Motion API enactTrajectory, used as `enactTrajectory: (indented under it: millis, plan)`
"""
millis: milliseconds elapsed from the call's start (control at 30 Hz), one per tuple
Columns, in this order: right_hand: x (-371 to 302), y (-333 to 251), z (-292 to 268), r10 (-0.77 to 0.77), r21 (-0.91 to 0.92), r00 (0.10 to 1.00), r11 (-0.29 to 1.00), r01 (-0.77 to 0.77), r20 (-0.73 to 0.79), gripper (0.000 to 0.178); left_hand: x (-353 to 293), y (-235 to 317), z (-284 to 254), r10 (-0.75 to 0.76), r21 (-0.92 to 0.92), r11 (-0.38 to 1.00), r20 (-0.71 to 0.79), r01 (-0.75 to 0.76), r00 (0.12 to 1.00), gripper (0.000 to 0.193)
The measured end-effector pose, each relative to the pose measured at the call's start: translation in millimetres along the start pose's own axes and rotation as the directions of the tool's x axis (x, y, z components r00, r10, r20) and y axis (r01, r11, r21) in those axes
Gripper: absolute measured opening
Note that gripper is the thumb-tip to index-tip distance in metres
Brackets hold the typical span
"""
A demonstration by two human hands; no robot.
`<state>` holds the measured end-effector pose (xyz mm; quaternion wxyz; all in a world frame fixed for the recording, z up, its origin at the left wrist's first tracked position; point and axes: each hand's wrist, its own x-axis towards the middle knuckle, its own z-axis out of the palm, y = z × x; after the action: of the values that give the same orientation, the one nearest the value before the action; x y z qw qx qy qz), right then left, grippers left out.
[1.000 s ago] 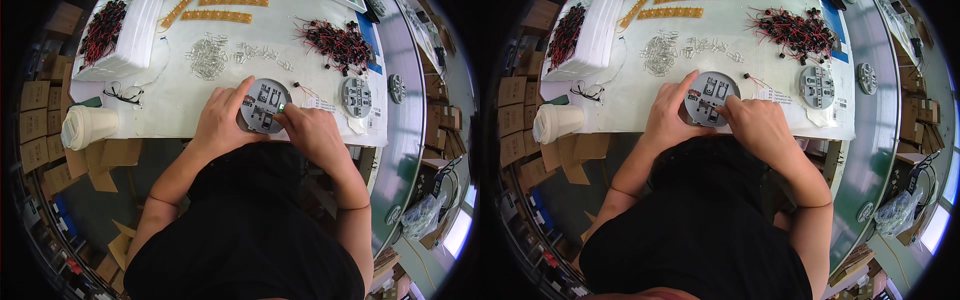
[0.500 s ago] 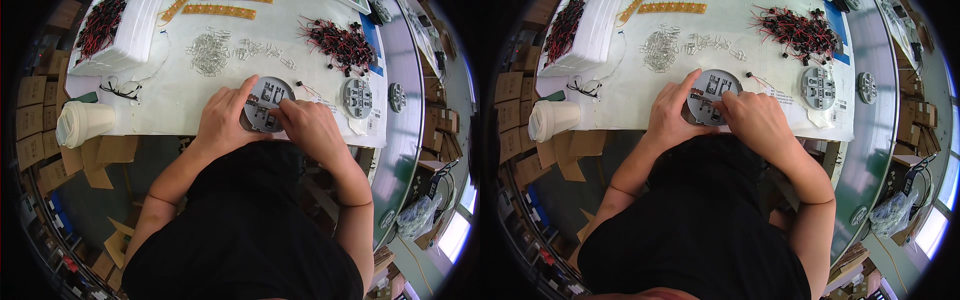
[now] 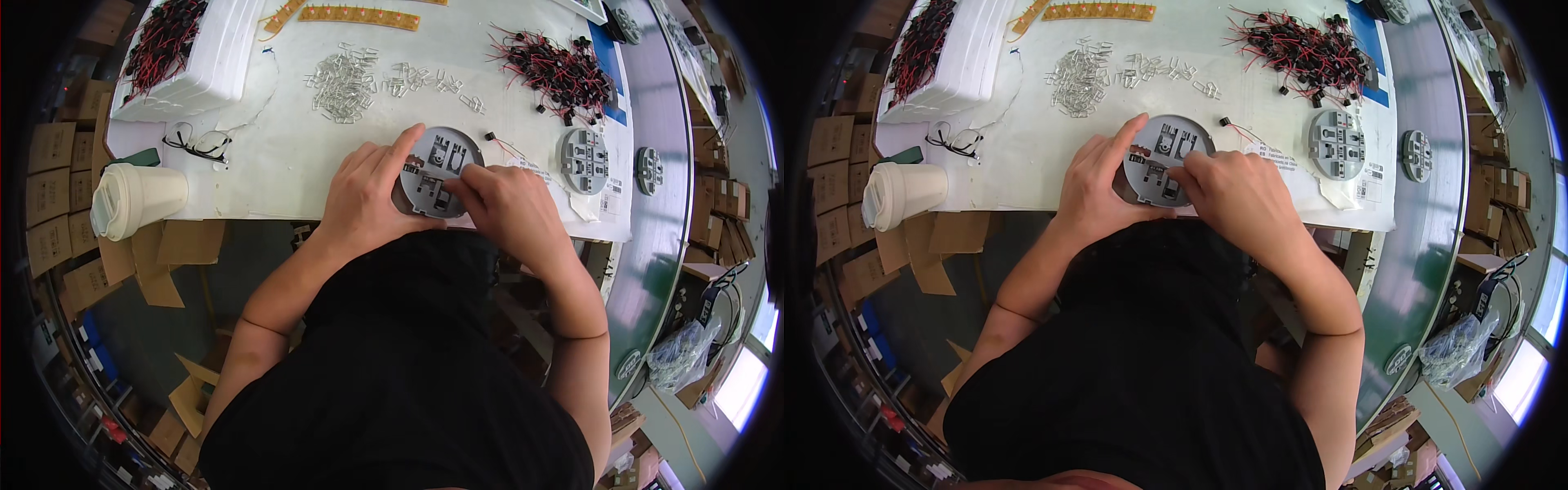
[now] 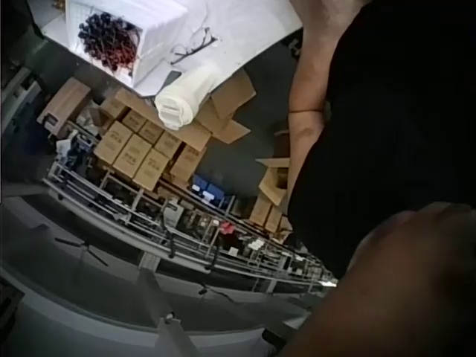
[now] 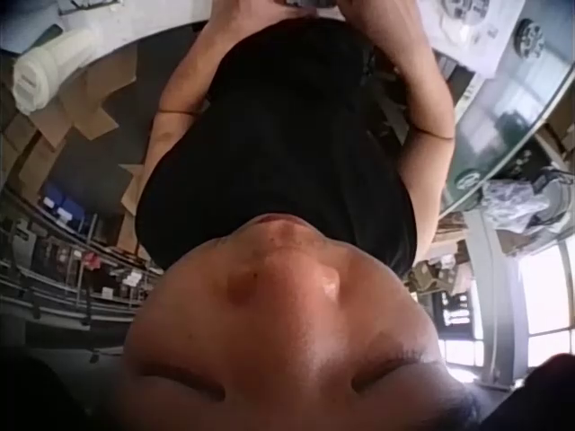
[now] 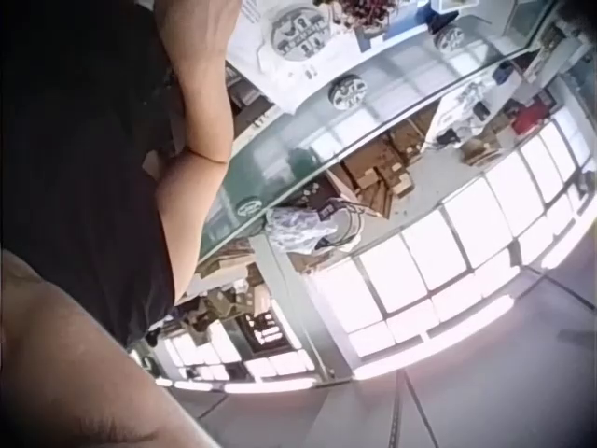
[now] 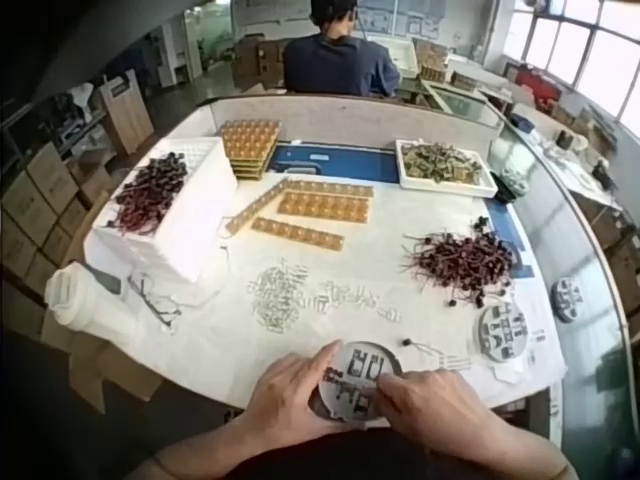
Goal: Sorting red electronic components into trays and then manually seating them into a circular assembly jig using a small tool.
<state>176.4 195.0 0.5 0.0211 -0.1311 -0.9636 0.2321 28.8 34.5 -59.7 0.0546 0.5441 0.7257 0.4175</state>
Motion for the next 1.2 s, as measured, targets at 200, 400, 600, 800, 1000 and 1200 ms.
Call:
enactTrajectory:
  millis: [200,400,600,800,1000,1200]
  plan:
    - [-4,-13,3,0.086,-0.107,0.996,0.991,-0.085,-0.001,0.034,-2,8,5,-0.037,0.035,0.999,-0.051,0.039,0.998,0.116]
    - [-8,-20,9,0.189,-0.124,0.982,0.974,-0.187,0.005,0.031,-7,11,15,-0.054,0.010,0.998,-0.117,0.055,0.992,0.115]
    - [6,9,1,-0.083,-0.071,0.997,0.994,0.083,0.004,0.029,-6,7,6,-0.038,-0.039,0.999,-0.027,0.037,0.999,0.111]
    - [7,11,0,-0.092,-0.034,0.996,0.995,0.092,0.004,0.027,-6,4,7,-0.033,-0.060,0.998,-0.055,0.030,0.998,0.111]
    - [6,12,1,-0.089,-0.026,0.996,0.996,0.089,0.001,0.027,-7,5,8,-0.043,-0.063,0.997,-0.044,0.040,0.998,0.112]
    - [8,14,1,-0.090,-0.013,0.996,0.996,0.090,0.008,0.027,-7,4,8,-0.035,-0.051,0.998,-0.055,0.032,0.998,0.112]
